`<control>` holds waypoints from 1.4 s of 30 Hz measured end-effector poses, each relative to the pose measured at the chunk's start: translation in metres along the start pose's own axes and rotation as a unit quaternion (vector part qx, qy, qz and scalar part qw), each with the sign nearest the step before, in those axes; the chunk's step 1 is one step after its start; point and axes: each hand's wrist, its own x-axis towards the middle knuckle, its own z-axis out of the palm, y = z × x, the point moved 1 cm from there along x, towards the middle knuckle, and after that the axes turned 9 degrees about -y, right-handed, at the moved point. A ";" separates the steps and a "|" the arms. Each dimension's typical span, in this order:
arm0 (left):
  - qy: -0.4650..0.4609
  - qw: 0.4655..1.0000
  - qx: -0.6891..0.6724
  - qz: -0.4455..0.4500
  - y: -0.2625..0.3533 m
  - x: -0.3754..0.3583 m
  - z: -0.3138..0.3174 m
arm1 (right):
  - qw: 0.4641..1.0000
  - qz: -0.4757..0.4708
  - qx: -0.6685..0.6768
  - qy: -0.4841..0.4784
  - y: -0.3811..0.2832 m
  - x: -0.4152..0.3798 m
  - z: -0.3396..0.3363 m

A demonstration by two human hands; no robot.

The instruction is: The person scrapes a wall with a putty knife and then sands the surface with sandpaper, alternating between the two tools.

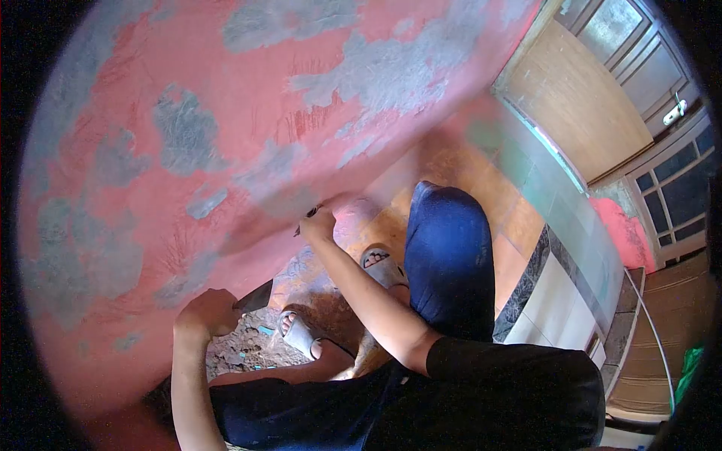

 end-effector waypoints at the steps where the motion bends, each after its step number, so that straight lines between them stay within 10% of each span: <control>1: 0.000 1.000 0.001 0.002 0.001 0.002 -0.002 | 0.999 -0.012 -0.026 0.023 -0.002 -0.002 -0.001; 21: -0.003 1.000 0.002 -0.008 -0.011 0.008 0.005 | 0.958 -0.259 -0.126 0.014 -0.011 -0.040 0.009; 23: -0.014 0.999 -0.005 -0.029 -0.012 0.008 0.011 | 0.951 -0.211 -0.215 -0.074 0.036 0.004 0.000; 25: -0.021 0.999 0.003 -0.026 -0.010 0.000 0.007 | 0.960 0.005 0.013 -0.278 0.032 -0.001 -0.042; 30: -0.024 0.999 0.008 -0.027 -0.016 0.007 0.014 | 0.879 0.073 0.121 -0.456 -0.028 -0.024 -0.089; 42: -0.024 0.998 -0.010 -0.055 0.012 -0.009 -0.009 | 0.740 -0.125 0.054 -0.659 -0.081 -0.058 -0.115</control>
